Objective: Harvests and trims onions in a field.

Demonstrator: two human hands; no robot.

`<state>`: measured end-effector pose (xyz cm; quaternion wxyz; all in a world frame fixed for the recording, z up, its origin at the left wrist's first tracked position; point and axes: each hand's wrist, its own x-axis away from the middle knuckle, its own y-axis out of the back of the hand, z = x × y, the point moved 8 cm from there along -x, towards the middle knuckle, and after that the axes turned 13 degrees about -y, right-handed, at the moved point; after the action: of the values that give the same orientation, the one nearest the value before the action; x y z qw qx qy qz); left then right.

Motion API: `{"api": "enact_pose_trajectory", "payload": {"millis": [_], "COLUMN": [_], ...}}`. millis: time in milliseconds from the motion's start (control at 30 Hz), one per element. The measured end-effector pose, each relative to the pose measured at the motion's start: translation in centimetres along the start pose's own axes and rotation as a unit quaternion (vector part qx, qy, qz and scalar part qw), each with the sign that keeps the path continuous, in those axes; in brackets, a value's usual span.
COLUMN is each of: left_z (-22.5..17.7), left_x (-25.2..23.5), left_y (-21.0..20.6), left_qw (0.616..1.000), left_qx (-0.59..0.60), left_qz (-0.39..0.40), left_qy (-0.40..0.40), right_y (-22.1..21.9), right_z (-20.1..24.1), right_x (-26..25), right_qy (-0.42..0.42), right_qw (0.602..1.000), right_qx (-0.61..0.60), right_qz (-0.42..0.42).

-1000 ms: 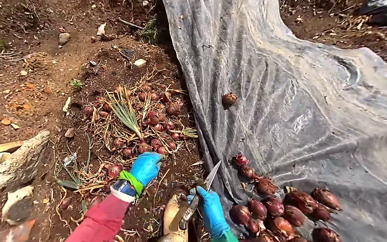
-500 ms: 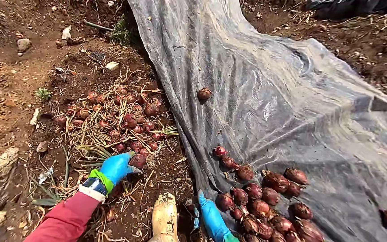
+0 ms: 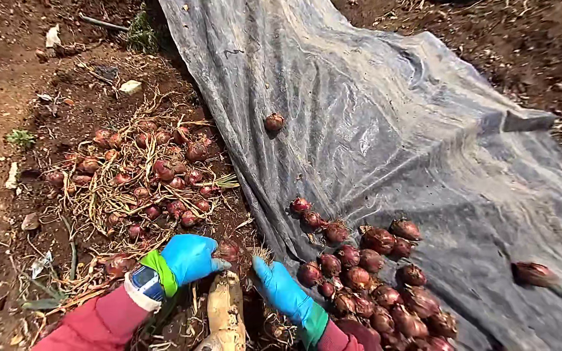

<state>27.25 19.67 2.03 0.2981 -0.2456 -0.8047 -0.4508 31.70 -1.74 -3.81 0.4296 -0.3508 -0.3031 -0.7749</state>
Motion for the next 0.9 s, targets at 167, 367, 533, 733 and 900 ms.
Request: {"api": "enact_pose_trajectory", "payload": {"millis": [167,367,533,733,900], "left_z": [-3.0,-6.8,8.8,20.1,19.7], "left_x": [0.0,-2.3,-1.2,-4.3,-3.4], "left_y": [-1.5,-4.8,-2.2,-4.8,-6.3], "left_qw": [0.999,0.999,0.933,0.744,0.883], "left_qx": [0.014,-0.007,0.110,0.346,0.228], "left_qz": [-0.019,0.016,-0.245,-0.444,-0.249], "left_qy": [0.042,-0.049,0.240,0.360,0.326], "right_y": [-2.4,0.2,5.0,0.1,-2.3], "right_z": [-5.2,-8.0,-11.3,-9.6,-9.4], "right_x": [0.1,3.5,4.6,1.5,0.6], "right_qy": [-0.063,-0.015,-0.079,-0.061,-0.073], "right_qw": [0.997,0.981,0.899,0.954,0.961], "right_qx": [0.022,-0.172,-0.384,-0.275,-0.264], "right_qz": [0.044,-0.090,-0.197,-0.100,-0.034]}}
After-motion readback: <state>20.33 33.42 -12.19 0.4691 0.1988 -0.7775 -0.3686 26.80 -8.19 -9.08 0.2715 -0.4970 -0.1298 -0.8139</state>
